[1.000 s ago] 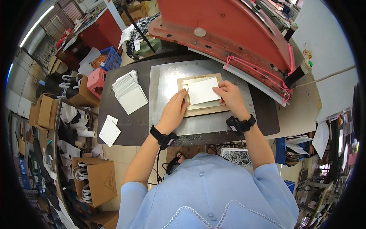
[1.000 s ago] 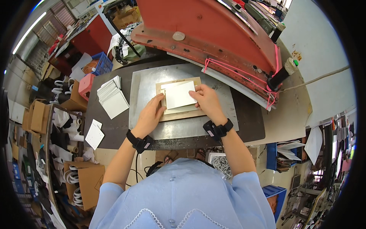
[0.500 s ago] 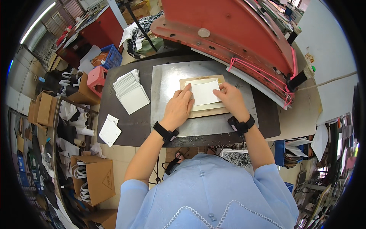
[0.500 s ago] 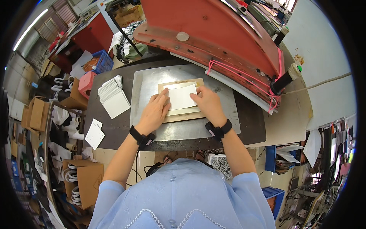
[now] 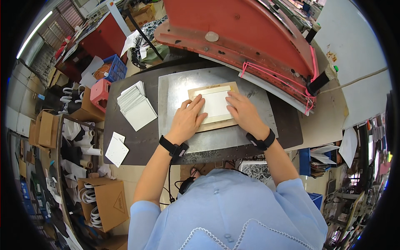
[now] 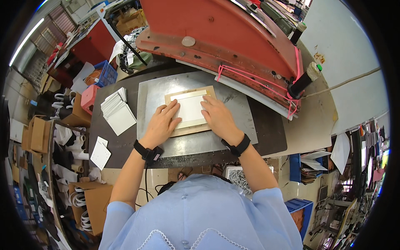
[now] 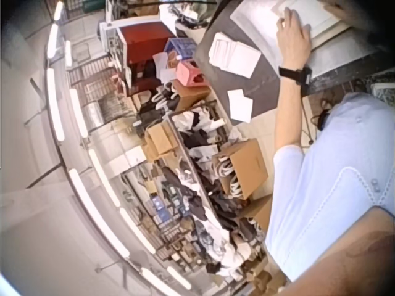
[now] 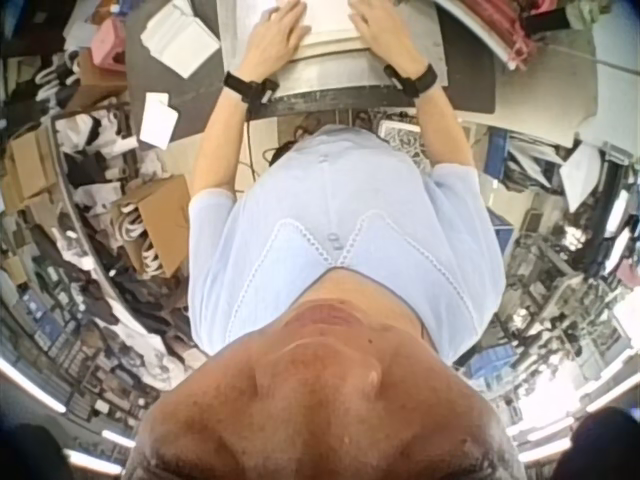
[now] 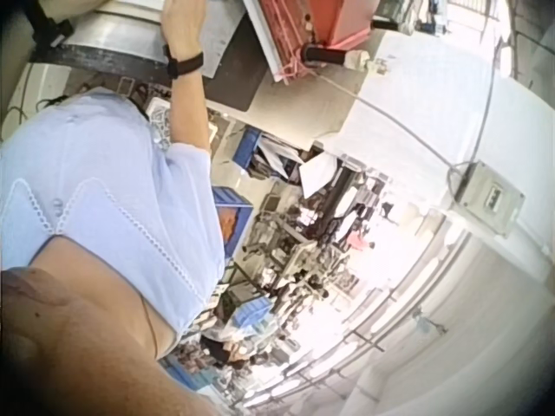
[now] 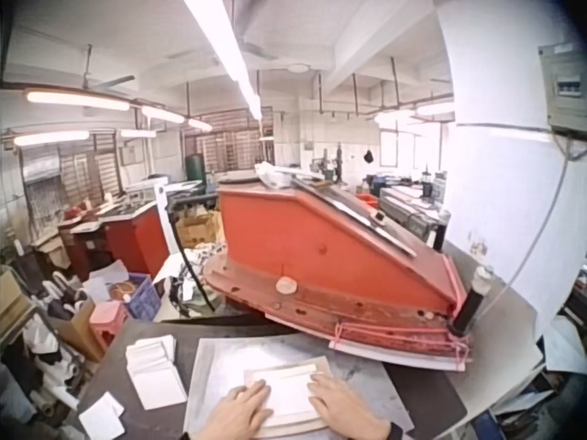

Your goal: Operating a hydraulic clicker press to cut and punch leather pieces.

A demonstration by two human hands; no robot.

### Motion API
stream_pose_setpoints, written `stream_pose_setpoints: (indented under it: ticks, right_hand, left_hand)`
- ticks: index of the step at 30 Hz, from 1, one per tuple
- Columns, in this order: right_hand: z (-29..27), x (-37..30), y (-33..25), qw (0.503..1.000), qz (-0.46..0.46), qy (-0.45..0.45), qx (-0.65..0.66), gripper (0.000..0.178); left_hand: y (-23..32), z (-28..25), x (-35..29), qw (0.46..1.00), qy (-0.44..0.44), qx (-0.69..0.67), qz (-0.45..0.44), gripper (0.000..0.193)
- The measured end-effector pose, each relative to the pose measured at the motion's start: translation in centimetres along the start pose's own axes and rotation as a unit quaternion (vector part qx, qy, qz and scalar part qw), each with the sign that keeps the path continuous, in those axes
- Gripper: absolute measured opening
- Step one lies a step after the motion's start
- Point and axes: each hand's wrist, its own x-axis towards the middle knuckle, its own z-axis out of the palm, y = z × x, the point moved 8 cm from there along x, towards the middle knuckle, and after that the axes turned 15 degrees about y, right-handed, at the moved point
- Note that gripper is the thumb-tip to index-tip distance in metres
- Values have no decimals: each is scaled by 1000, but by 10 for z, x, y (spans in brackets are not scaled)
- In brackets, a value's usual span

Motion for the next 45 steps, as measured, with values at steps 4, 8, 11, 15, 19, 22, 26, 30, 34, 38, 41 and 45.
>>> stream_pose_setpoints:
  ticks: [4,8,11,15,19,22,26,30,34,38,41,45]
  right_hand:
    - [6,-2,-3,997,-28,-42,-51,32]
    - [4,-3,-9,994,18,-70,-76,33]
    - [5,-3,-9,995,16,-59,-80,34]
    - [-20,5,3,998,20,64,-13,37]
    - [-139,19,-7,951,101,292,34,41]
    - [-243,3,3,850,38,503,-151,49]
    - [-277,15,93,833,210,501,106,55]
    - [-246,25,131,874,238,391,162,53]
    - [-248,30,120,878,230,382,172,62]
    - [-242,17,94,879,236,381,161,71]
    - [-231,1,54,893,229,359,145,60]
    - [-212,-24,0,922,201,296,149,61]
  left_hand:
    - [2,1,0,1000,-8,9,3,47]
    - [4,0,2,1000,-25,6,-3,49]
    - [3,-1,3,999,-36,-2,-5,49]
    - [-6,-22,0,990,54,-98,-82,47]
    - [-16,-62,-10,975,99,-116,-160,44]
    - [-11,-93,-24,966,124,-138,-180,40]
    - [-10,-101,-48,945,116,-200,-231,34]
    - [14,-92,-53,946,25,-241,-213,32]
    - [53,-91,-53,944,-46,-268,-185,31]
    - [81,-84,-48,931,-70,-323,-157,34]
    - [99,-77,-41,926,-80,-352,-110,37]
    - [127,-81,-20,914,-75,-390,-77,47]
